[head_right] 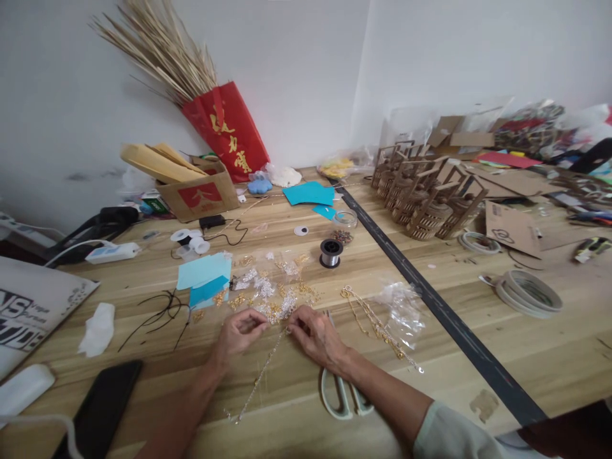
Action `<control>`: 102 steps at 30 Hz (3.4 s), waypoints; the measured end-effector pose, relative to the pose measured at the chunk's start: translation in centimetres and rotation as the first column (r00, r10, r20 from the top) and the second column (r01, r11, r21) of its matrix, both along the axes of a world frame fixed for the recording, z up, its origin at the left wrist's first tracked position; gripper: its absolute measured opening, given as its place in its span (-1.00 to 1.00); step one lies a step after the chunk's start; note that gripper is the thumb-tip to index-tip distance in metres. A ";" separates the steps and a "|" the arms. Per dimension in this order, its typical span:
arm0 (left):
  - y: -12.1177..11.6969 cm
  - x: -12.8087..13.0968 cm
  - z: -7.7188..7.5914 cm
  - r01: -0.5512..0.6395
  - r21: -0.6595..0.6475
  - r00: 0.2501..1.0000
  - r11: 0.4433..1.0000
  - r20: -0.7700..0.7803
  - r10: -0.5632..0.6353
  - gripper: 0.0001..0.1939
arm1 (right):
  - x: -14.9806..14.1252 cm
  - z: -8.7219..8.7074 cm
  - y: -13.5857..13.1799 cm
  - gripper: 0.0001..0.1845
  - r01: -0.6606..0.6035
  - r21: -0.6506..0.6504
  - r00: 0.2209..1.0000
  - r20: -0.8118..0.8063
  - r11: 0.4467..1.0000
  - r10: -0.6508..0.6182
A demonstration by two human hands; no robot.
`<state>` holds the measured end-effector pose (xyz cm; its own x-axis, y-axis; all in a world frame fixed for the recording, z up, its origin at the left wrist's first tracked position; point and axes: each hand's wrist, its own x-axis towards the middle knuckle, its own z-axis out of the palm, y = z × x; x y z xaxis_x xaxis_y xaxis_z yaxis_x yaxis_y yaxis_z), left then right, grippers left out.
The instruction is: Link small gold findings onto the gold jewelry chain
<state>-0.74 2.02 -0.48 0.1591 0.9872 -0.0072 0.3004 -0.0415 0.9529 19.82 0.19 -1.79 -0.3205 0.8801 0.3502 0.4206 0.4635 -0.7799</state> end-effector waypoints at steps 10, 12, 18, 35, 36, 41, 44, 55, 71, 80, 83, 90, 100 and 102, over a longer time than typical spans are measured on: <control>-0.3 0.8 -0.7 0.023 -0.251 0.934 0.968 0.352 0.068 -0.82 | -0.3 -0.1 -0.5 -0.90 0.020 0.231 1.000 -0.010 0.973 -0.018; -0.3 1.0 -0.9 0.048 -0.255 0.920 0.966 0.388 0.057 -0.83 | -0.4 0.0 -0.6 -0.90 0.014 0.277 1.000 -0.001 0.961 -0.015; -0.4 1.1 -0.8 0.096 -0.250 0.916 0.964 0.400 0.012 -0.85 | -0.4 0.4 -0.9 -0.91 -0.019 0.336 0.994 0.112 0.942 -0.020; -0.6 1.3 -0.4 0.122 -0.271 0.934 0.955 0.357 -0.018 -0.82 | -0.4 0.5 -0.9 -0.92 -0.065 0.355 0.979 0.205 0.932 -0.010; -0.7 1.3 -0.4 0.123 -0.267 0.934 0.956 0.356 -0.020 -0.82 | -0.4 0.5 -0.9 -0.91 -0.065 0.352 0.978 0.208 0.934 -0.010; -0.6 1.2 -0.5 0.134 -0.269 0.935 0.954 0.353 -0.032 -0.83 | -0.4 0.6 -1.0 -0.91 -0.065 0.341 0.974 0.228 0.938 -0.015; -0.7 1.3 -0.5 0.132 -0.271 0.932 0.953 0.362 -0.026 -0.83 | -0.5 0.5 -1.0 -0.91 -0.071 0.337 0.975 0.220 0.939 -0.005; -0.8 1.3 -0.3 0.144 -0.281 0.932 0.949 0.361 -0.035 -0.79 | -0.5 0.5 -0.9 -0.88 -0.063 0.340 0.976 0.217 0.938 -0.013; -0.6 1.3 -0.6 0.147 -0.271 0.939 0.951 0.339 -0.049 -0.75 | -0.5 0.6 -0.9 -0.89 -0.080 0.337 0.978 0.210 0.938 0.008; -0.8 1.3 -0.2 0.154 -0.268 0.940 0.951 0.336 -0.058 -0.76 | -0.5 0.4 -0.9 -0.89 -0.074 0.338 0.977 0.215 0.938 0.000; -0.8 1.3 -0.3 0.160 -0.278 0.936 0.947 0.347 -0.056 -0.77 | -0.5 0.4 -0.9 -0.88 -0.080 0.331 0.977 0.213 0.940 0.008; -0.7 1.4 -0.5 0.151 -0.293 0.929 0.944 0.368 -0.034 -0.74 | -0.5 0.5 -0.9 -0.88 -0.095 0.330 0.975 0.222 0.939 0.021; -0.7 1.4 -0.3 0.129 -0.294 0.944 0.947 0.330 -0.027 -0.82 | -0.5 0.5 -0.9 -0.86 -0.105 0.308 0.979 0.199 0.945 0.044; -0.6 1.4 -0.3 0.134 -0.296 0.942 0.946 0.336 -0.029 -0.82 | -0.5 0.5 -0.9 -0.85 -0.107 0.299 0.978 0.204 0.948 0.046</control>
<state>0.65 1.40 -0.82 0.2844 0.9269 -0.2449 -0.0171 0.2603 0.9654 19.36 -0.72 -1.29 -0.4704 0.7100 0.5240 0.5016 0.7037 -0.5032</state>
